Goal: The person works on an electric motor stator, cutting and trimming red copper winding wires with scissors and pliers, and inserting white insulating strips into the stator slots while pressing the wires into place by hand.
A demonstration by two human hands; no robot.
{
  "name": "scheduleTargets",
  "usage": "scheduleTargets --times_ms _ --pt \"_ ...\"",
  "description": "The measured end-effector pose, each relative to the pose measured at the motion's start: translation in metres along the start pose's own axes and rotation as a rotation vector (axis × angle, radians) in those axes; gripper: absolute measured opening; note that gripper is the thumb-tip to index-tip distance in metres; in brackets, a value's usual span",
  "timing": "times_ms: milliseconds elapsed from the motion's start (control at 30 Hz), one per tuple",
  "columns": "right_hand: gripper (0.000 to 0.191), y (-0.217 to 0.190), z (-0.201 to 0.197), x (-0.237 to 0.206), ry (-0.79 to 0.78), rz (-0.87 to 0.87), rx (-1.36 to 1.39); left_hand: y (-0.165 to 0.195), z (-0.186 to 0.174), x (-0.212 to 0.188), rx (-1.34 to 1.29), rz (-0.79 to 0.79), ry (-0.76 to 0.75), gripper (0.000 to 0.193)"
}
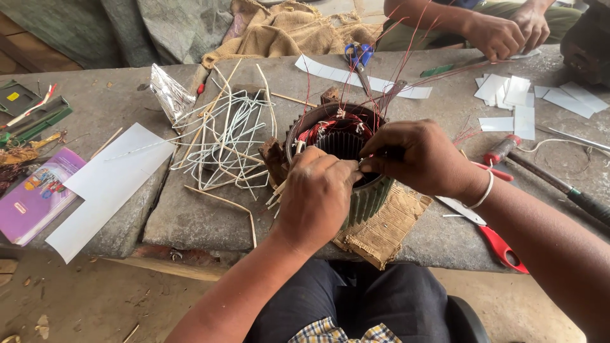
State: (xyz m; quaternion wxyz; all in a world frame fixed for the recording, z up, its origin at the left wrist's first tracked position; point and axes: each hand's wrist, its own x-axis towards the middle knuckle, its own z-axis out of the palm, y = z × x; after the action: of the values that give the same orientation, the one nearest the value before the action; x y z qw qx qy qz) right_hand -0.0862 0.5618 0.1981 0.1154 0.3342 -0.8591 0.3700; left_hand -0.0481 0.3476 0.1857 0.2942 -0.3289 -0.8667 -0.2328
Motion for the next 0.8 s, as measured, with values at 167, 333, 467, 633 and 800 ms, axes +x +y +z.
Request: scheduleTargets --times_ms 167,333,467,633,800 --pt "0.012 0.005 -0.004 -0.005 -0.059 -0.078 -0.022 -0.002 -0.007 0.013 -0.181 -0.154 -0.153 0.018" --pt "0.013 0.013 -0.003 -0.013 -0.021 -0.100 0.091 -0.007 -0.003 0.019 -0.223 -0.105 -0.210 0.015" --pt "0.007 0.020 -0.001 -0.020 -0.049 -0.092 0.322 -0.011 0.001 0.022 -0.311 -0.024 -0.200 0.011" --pt "0.008 0.026 0.007 -0.025 -0.015 0.091 0.425 -0.009 -0.005 0.013 -0.211 0.016 -0.128 0.016" --pt "0.008 0.030 0.010 -0.025 -0.007 -0.030 0.442 -0.004 -0.012 0.000 -0.126 0.001 -0.080 0.012"
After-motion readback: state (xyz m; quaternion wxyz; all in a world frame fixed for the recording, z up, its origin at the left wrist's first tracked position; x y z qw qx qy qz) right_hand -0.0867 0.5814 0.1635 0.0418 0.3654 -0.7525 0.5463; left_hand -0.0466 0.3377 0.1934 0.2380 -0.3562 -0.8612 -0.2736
